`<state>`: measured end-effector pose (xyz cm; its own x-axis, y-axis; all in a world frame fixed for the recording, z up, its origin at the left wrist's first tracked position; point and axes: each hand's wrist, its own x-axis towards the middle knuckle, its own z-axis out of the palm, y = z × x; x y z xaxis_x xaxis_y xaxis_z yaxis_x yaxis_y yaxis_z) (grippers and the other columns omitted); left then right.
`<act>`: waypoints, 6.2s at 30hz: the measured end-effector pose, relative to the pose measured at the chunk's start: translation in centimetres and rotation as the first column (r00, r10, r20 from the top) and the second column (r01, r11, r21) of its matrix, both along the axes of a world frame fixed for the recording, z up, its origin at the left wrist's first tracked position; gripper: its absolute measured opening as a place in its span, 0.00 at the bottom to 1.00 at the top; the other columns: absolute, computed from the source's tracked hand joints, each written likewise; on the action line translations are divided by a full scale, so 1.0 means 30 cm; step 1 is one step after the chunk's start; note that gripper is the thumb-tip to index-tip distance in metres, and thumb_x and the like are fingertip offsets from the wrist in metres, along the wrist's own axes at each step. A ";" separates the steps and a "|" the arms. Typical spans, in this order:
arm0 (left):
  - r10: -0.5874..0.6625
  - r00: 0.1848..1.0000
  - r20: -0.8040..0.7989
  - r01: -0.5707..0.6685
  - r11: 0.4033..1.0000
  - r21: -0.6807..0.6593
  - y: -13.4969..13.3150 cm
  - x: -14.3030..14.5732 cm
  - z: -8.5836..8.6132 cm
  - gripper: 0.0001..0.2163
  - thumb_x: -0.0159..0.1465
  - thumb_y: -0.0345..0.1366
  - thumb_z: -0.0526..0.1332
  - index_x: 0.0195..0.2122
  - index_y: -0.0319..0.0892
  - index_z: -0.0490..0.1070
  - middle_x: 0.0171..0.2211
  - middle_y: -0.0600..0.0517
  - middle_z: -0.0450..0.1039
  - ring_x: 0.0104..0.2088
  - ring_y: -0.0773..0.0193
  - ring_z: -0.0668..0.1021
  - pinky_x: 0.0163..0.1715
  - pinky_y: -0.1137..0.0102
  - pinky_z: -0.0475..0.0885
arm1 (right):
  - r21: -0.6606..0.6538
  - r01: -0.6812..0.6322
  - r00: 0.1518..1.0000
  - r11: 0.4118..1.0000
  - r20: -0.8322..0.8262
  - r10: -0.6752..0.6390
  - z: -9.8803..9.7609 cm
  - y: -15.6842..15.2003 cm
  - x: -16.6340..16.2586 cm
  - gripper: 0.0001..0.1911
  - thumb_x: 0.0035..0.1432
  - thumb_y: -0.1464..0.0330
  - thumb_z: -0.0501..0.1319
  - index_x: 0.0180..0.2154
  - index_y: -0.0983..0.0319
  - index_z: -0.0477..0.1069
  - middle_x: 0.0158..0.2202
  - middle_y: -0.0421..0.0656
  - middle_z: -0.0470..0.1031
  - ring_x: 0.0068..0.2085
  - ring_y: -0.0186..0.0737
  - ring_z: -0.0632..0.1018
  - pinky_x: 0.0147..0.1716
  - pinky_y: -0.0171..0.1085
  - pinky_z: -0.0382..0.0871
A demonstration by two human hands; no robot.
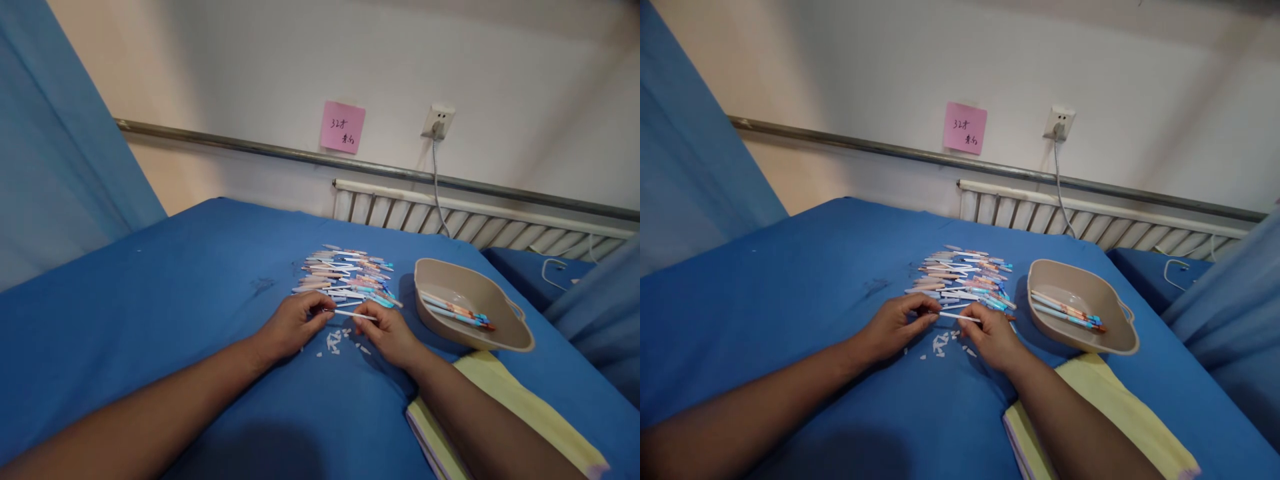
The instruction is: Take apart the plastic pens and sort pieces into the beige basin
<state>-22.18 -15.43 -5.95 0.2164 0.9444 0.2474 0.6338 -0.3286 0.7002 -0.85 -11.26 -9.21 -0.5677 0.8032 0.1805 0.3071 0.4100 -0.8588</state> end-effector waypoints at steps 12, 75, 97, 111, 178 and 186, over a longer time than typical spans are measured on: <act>-0.004 0.998 -0.065 0.005 1.000 0.011 0.012 -0.029 -0.008 0.13 0.60 0.36 0.58 0.46 0.42 0.69 0.39 0.51 0.74 0.36 0.64 0.75 0.39 0.69 0.70 | -0.049 0.003 0.999 0.999 -0.054 -0.006 -0.018 0.020 0.007 0.12 0.61 0.60 0.54 0.32 0.60 0.69 0.26 0.38 0.72 0.26 0.33 0.71 0.27 0.31 0.62; -0.006 0.958 -0.286 0.043 0.991 0.125 0.020 -0.072 0.035 0.09 0.65 0.39 0.54 0.40 0.43 0.71 0.39 0.50 0.74 0.42 0.60 0.73 0.45 0.65 0.66 | 0.094 0.042 0.999 0.995 -0.007 -0.041 -0.025 0.050 0.031 0.11 0.60 0.63 0.55 0.30 0.60 0.71 0.25 0.38 0.72 0.29 0.35 0.72 0.30 0.32 0.63; -0.259 0.952 0.164 0.298 0.907 -0.298 -0.013 0.015 0.006 0.12 0.64 0.43 0.56 0.38 0.41 0.73 0.31 0.54 0.72 0.31 0.66 0.72 0.33 0.74 0.66 | -0.243 -0.142 0.891 0.960 -0.453 0.017 0.090 -0.074 -0.023 0.33 0.62 0.46 0.34 0.54 0.55 0.61 0.58 0.48 0.64 0.58 0.46 0.66 0.49 0.45 0.66; 0.181 0.771 0.611 0.227 0.818 -0.528 0.052 -0.014 -0.035 0.15 0.56 0.46 0.64 0.35 0.38 0.71 0.32 0.51 0.74 0.28 0.70 0.74 0.32 0.72 0.69 | 0.272 0.262 0.965 0.926 -0.044 -0.260 0.036 0.073 0.087 0.09 0.60 0.64 0.55 0.39 0.59 0.71 0.33 0.42 0.75 0.33 0.38 0.74 0.34 0.37 0.67; 0.367 0.541 0.757 0.268 0.778 -0.569 0.050 -0.033 -0.033 0.08 0.57 0.34 0.66 0.34 0.36 0.70 0.31 0.49 0.76 0.25 0.71 0.76 0.26 0.77 0.71 | 0.511 0.293 0.682 0.808 0.481 -0.551 -0.008 0.050 0.068 0.20 0.57 0.76 0.51 0.52 0.68 0.66 0.49 0.54 0.71 0.50 0.48 0.71 0.51 0.42 0.60; 0.372 0.529 0.763 0.276 0.774 -0.570 0.044 -0.038 -0.033 0.07 0.58 0.34 0.65 0.35 0.37 0.70 0.31 0.49 0.76 0.26 0.71 0.76 0.26 0.77 0.71 | 0.526 0.279 0.659 0.803 0.503 -0.559 -0.012 0.070 0.052 0.14 0.63 0.71 0.49 0.46 0.65 0.70 0.41 0.51 0.73 0.42 0.44 0.73 0.43 0.37 0.62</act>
